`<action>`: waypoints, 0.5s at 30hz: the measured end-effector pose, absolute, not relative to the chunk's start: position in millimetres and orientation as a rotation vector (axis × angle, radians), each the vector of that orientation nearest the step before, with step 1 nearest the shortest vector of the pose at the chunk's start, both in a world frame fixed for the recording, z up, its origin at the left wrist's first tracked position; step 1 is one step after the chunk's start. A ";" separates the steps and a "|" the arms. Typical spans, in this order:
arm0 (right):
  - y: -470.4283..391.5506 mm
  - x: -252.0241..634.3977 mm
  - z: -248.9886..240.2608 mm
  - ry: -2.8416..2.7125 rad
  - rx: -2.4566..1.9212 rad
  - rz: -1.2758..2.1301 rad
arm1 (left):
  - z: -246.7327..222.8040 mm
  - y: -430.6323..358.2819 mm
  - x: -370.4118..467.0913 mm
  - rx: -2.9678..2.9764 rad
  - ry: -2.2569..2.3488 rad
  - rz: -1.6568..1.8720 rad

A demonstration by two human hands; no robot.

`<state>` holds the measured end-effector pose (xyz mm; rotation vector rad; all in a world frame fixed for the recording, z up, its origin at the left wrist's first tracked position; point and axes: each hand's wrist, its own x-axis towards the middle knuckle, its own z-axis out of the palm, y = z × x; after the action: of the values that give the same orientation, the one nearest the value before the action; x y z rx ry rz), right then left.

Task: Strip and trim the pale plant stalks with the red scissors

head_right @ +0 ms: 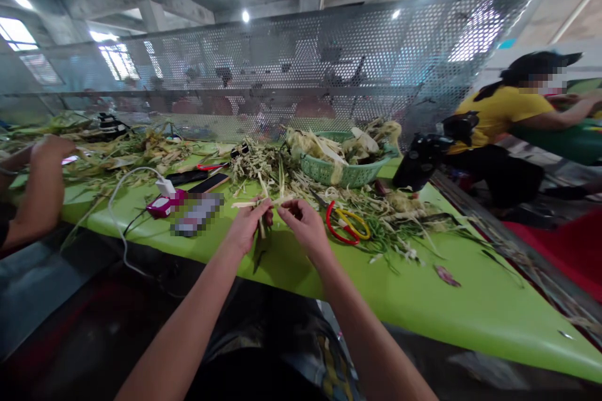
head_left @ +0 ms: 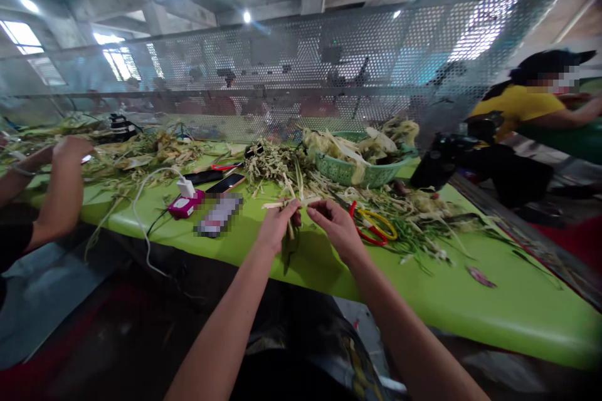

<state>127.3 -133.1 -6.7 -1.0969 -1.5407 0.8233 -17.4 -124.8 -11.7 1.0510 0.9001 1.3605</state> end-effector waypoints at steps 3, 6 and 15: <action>-130.3 128.3 -6.2 -1.415 -1.036 0.949 | -15.7 -130.1 -12.2 1.003 0.836 1.274; -130.4 129.2 -5.3 -1.352 -1.019 0.988 | -20.3 -132.4 -7.4 0.900 0.793 1.236; -124.9 138.5 -9.7 -1.333 -1.141 0.740 | -27.8 -133.9 -9.9 0.809 0.836 1.285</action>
<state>138.5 -124.9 -9.7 -1.1409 -1.3327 0.7395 -9.9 -133.9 -27.8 0.8093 0.8358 1.2850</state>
